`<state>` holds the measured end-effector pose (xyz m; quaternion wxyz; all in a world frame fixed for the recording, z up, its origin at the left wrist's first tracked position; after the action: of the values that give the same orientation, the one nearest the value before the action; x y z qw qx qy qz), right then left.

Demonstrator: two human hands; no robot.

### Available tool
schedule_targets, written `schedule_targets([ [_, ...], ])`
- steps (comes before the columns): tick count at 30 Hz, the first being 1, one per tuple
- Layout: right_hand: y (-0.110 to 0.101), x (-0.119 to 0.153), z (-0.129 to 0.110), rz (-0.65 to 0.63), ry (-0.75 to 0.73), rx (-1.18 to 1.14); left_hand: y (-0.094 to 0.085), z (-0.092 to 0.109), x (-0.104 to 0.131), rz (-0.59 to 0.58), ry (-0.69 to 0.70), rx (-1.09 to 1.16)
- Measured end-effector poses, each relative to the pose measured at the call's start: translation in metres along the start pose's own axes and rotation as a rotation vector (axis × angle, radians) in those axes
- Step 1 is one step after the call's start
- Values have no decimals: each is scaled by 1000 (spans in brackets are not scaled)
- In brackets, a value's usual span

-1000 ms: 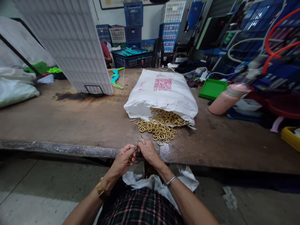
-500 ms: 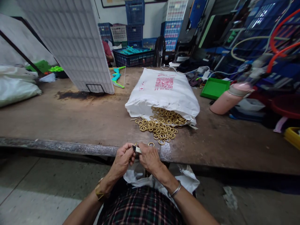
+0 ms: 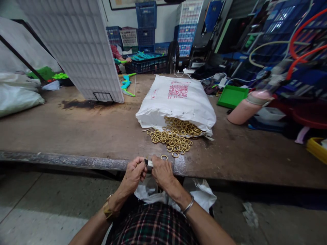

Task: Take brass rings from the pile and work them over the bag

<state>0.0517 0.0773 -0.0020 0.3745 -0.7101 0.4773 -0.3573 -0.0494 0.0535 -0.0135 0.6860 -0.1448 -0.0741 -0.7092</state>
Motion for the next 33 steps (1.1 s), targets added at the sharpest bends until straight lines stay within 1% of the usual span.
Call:
schedule_targets([
  [3,1,-5,6,17,47,18,-1,0,3,-25,-16,15],
  [6,-2,-11,18,66,101,-16,2,5,9,-97,-10,51],
  [7,-3,-13,21,85,98,-53,2,7,11,-115,-6,66],
  [9,-8,-15,23,133,62,-203,2,9,13,-116,-15,103],
  [12,-16,-14,16,190,-24,-564,1,8,12,-87,-53,148],
  [14,-17,-11,7,165,-90,-769,1,6,12,-80,-53,153],
  [16,-14,-10,-3,83,-151,-879,1,5,11,-78,-45,146],
  [18,-8,-9,-8,21,-171,-917,1,3,12,-73,-45,137],
  [20,-3,-10,-8,3,-163,-930,0,1,12,-71,-47,134],
  [24,3,-12,-5,-9,-102,-961,0,-2,11,-67,-45,144],
  [28,5,-13,-2,-16,-14,-1003,2,-4,10,-73,-50,144],
  [33,5,-12,-2,1,-11,-976,2,-6,11,-80,-62,146],
])
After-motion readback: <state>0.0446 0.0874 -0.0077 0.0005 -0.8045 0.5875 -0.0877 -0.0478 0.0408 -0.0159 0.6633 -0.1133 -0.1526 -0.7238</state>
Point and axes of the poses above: each hand's wrist, its own x-axis away from the middle knuckle, its own y-axis out of the palm, z = x × y, the point moved 6 cm from there along -x, towards the middle knuckle, and after that the axes turned 14 degrees about -x, right-handed, at the moved point
